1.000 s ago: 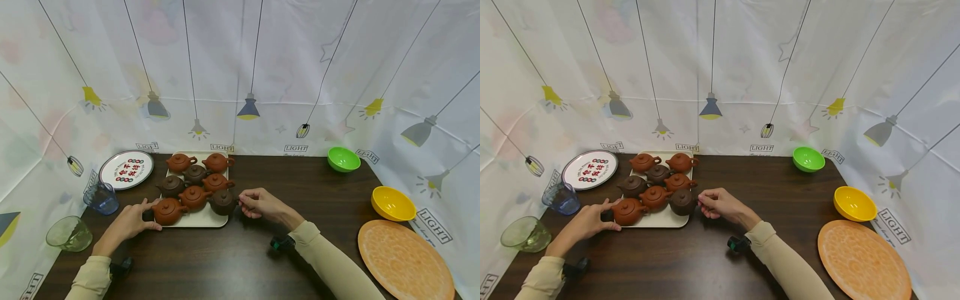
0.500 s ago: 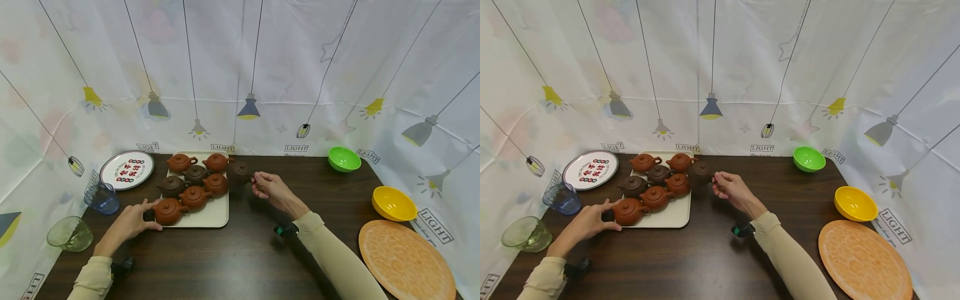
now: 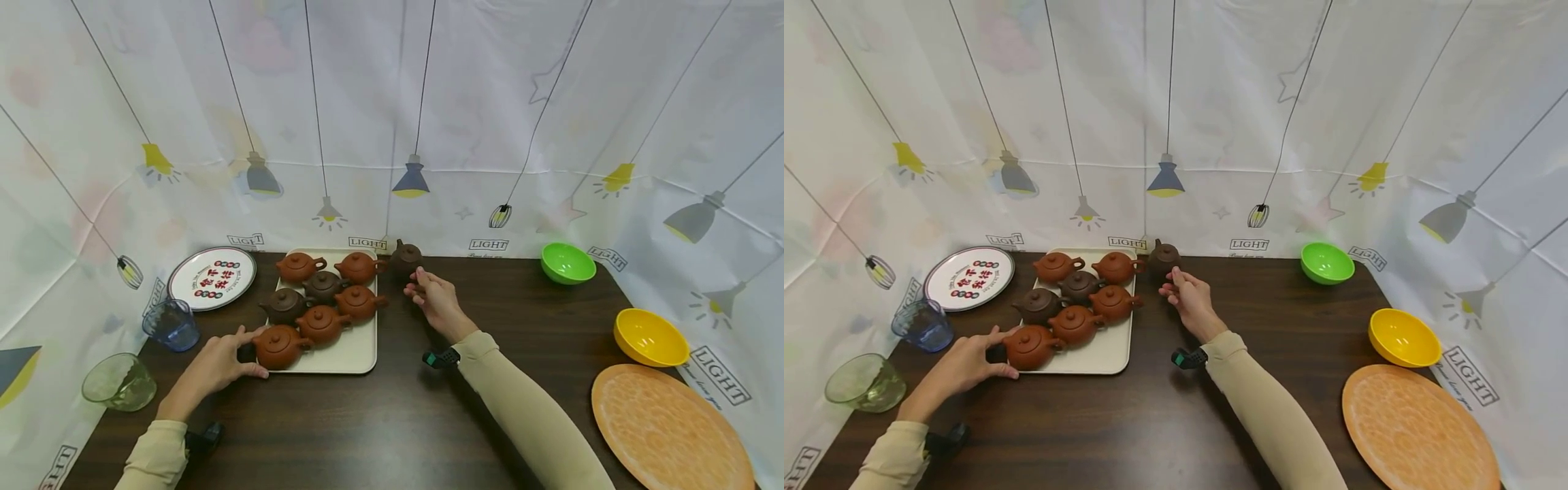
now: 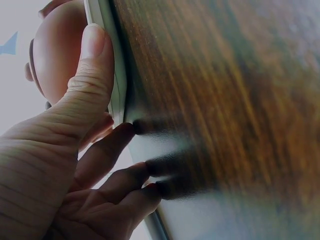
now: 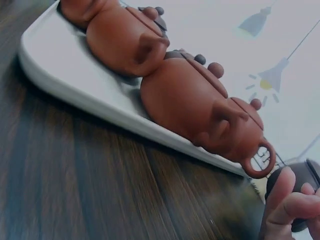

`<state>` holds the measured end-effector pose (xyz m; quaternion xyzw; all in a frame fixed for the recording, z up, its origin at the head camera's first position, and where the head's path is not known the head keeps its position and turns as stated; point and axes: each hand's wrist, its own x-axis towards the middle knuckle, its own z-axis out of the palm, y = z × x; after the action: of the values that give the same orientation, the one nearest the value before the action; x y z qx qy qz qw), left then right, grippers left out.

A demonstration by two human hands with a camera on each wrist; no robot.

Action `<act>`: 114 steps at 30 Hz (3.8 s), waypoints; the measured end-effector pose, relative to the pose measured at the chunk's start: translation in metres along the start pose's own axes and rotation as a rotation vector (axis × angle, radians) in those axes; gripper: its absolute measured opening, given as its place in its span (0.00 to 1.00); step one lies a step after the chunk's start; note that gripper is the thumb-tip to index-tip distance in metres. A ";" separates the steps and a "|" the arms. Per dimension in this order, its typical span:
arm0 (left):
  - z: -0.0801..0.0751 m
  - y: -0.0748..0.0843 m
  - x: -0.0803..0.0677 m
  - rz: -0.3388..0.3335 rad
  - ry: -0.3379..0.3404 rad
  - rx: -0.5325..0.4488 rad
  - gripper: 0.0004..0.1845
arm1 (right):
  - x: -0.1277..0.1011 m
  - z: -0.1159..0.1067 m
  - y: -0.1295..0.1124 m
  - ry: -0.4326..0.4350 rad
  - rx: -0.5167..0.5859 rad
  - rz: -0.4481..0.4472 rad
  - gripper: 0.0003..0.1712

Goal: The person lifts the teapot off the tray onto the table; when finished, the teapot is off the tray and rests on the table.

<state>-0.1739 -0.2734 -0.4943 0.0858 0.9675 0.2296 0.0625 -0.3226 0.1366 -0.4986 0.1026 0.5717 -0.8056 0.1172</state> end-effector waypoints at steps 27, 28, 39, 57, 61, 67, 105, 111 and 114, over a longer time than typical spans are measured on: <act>0.003 -0.003 0.000 0.010 0.008 -0.024 0.50 | -0.012 0.021 0.024 0.158 0.028 -0.093 0.30; 0.003 -0.003 -0.001 0.008 0.002 -0.027 0.50 | -0.013 0.019 0.025 0.181 0.014 -0.122 0.29; 0.002 -0.003 0.000 0.011 0.007 -0.028 0.48 | -0.076 0.069 0.025 -0.383 -0.441 -0.367 0.16; 0.004 -0.006 0.001 -0.022 0.017 -0.002 0.50 | -0.121 0.132 0.074 -0.557 -0.617 -0.105 0.22; 0.003 -0.006 0.002 -0.029 0.012 0.014 0.52 | -0.117 0.137 0.070 -0.621 -0.574 0.071 0.27; 0.004 -0.006 0.002 -0.010 0.002 0.017 0.51 | -0.116 0.144 0.076 -0.648 -0.463 0.253 0.30; 0.002 -0.001 0.000 0.002 0.002 0.014 0.51 | -0.083 -0.021 -0.034 -0.184 -0.463 -0.094 0.25; -0.001 -0.002 0.001 0.001 -0.004 0.031 0.52 | -0.058 -0.056 -0.042 -0.032 -0.461 -0.088 0.26; -0.001 -0.002 0.001 -0.005 -0.003 0.031 0.52 | -0.043 -0.061 -0.042 0.028 -0.431 -0.089 0.27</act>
<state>-0.1753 -0.2752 -0.4949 0.0846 0.9710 0.2144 0.0632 -0.2928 0.2105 -0.4684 0.0607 0.7363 -0.6675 0.0928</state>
